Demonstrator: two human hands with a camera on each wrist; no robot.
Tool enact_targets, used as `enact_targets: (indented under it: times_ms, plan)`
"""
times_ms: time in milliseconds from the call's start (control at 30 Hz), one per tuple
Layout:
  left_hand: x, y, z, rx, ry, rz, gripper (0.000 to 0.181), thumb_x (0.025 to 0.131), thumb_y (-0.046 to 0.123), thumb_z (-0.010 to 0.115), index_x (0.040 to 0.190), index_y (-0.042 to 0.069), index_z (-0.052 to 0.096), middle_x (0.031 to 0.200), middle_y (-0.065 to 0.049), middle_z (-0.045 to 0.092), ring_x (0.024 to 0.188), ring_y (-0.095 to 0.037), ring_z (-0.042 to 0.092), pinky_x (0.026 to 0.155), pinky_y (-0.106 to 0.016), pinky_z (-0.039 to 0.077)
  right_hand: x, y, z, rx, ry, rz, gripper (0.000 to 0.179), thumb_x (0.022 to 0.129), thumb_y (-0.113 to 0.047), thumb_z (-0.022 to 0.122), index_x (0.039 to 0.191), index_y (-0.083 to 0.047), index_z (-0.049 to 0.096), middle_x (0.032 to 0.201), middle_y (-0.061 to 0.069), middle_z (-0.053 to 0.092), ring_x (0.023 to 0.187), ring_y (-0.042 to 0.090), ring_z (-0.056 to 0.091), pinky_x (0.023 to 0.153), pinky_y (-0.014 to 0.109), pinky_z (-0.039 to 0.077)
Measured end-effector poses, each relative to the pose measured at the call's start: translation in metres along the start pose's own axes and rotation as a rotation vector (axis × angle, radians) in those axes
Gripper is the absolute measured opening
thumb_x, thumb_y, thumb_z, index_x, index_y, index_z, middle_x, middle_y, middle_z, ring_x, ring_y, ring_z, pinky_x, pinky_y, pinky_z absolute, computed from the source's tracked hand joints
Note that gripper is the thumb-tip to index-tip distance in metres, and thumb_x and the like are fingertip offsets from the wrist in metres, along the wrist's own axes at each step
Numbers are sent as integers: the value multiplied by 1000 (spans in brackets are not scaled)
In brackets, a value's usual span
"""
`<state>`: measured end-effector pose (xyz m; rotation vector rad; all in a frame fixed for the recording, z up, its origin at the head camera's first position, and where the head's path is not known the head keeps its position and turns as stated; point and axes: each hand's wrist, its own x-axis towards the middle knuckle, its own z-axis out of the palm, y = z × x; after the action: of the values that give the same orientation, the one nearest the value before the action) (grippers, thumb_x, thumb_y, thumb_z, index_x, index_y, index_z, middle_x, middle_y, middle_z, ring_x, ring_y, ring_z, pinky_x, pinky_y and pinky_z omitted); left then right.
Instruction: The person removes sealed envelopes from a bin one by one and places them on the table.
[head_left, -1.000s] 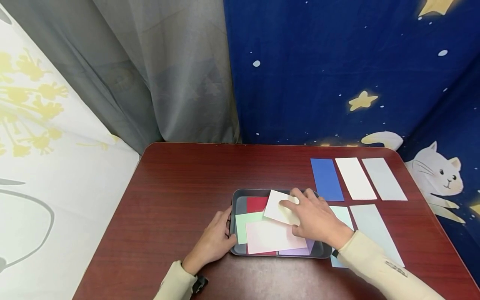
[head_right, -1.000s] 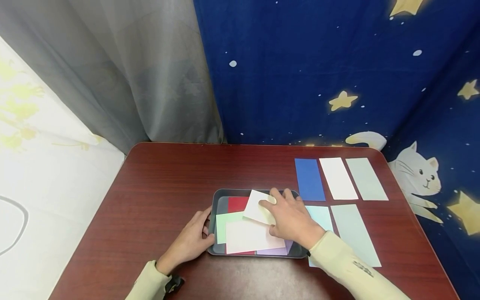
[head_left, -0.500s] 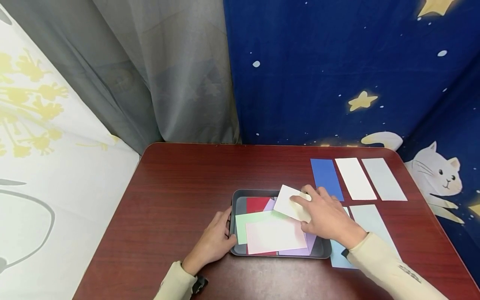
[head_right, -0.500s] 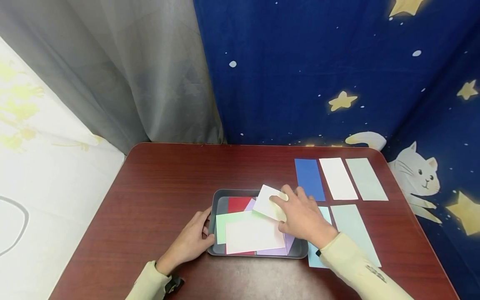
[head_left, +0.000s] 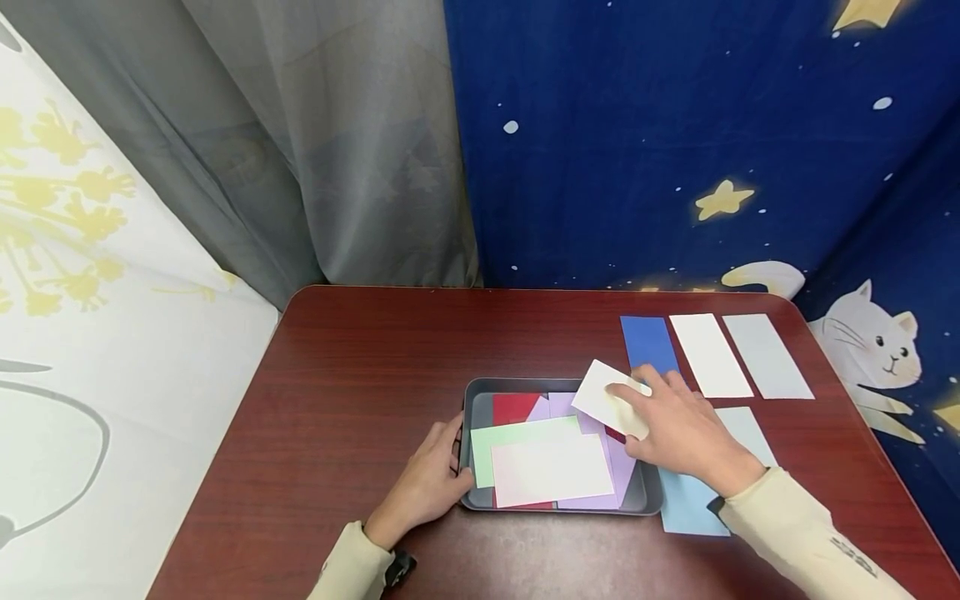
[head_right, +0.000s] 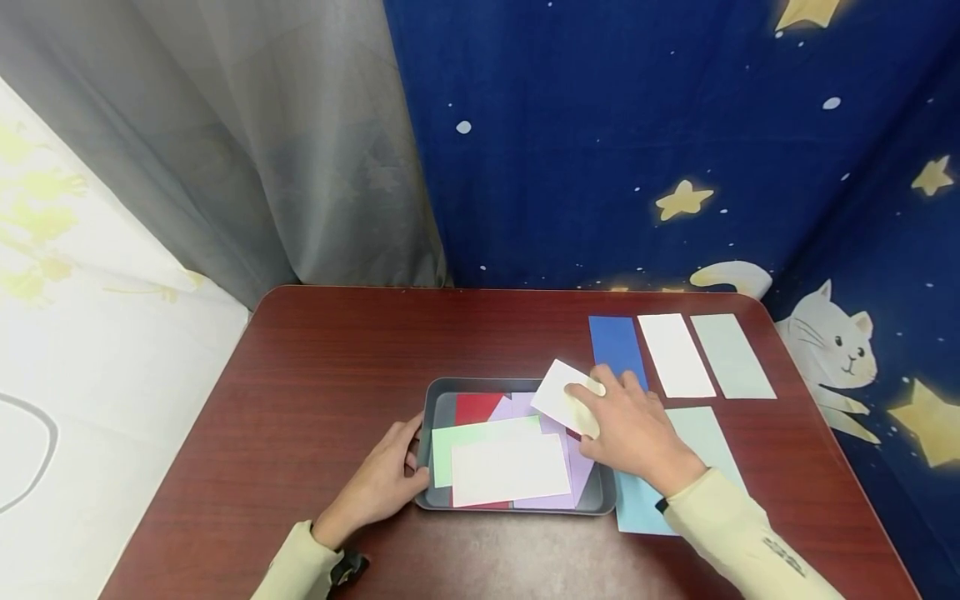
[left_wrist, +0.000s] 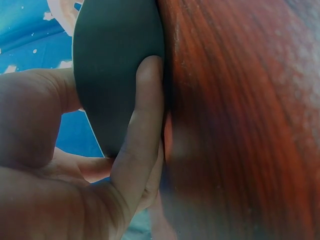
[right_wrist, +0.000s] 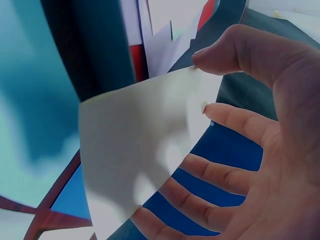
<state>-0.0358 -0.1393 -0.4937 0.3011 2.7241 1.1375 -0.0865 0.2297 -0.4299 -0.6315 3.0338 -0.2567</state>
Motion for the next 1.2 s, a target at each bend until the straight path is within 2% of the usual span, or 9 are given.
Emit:
enact_targets:
  times_ms: [300, 533, 733, 1000, 1200]
  plan:
    - [0, 0, -1, 1, -10, -19, 83, 90, 3, 72, 166, -5, 39, 135, -14, 56, 81, -6, 57, 64, -26, 53, -7, 13, -3, 24, 6, 35, 74, 75, -27, 93, 145, -17, 71, 140, 24, 58, 102, 40, 56, 58, 45, 59]
    - [0, 0, 0, 1, -11, -17, 83, 89, 3, 72, 166, -4, 39, 136, -14, 56, 81, -5, 57, 64, -26, 52, -16, 25, -5, 19, -12, 69, 79, 74, -30, 91, 148, -19, 68, 143, 25, 55, 107, 45, 58, 57, 55, 59]
    - [0, -1, 0, 2, -13, -20, 83, 89, 4, 71, 166, -4, 40, 133, -12, 57, 81, -6, 57, 64, -27, 52, -25, 34, -4, 9, -42, 108, 79, 76, -31, 90, 151, -19, 66, 147, 27, 54, 111, 50, 57, 62, 61, 60]
    - [-1, 0, -1, -1, -18, -26, 83, 89, 4, 71, 165, -4, 40, 133, -13, 56, 80, -5, 58, 64, -27, 52, -39, 53, 3, 52, -55, 173, 78, 77, -27, 89, 151, -15, 65, 144, 27, 52, 110, 50, 55, 59, 55, 59]
    - [-1, 0, -1, -8, -16, -17, 83, 89, 3, 71, 165, -5, 40, 133, -14, 56, 80, -4, 59, 65, -27, 53, -49, 70, 5, 50, -70, 219, 80, 78, -29, 89, 151, -14, 62, 142, 30, 50, 112, 55, 53, 59, 61, 57]
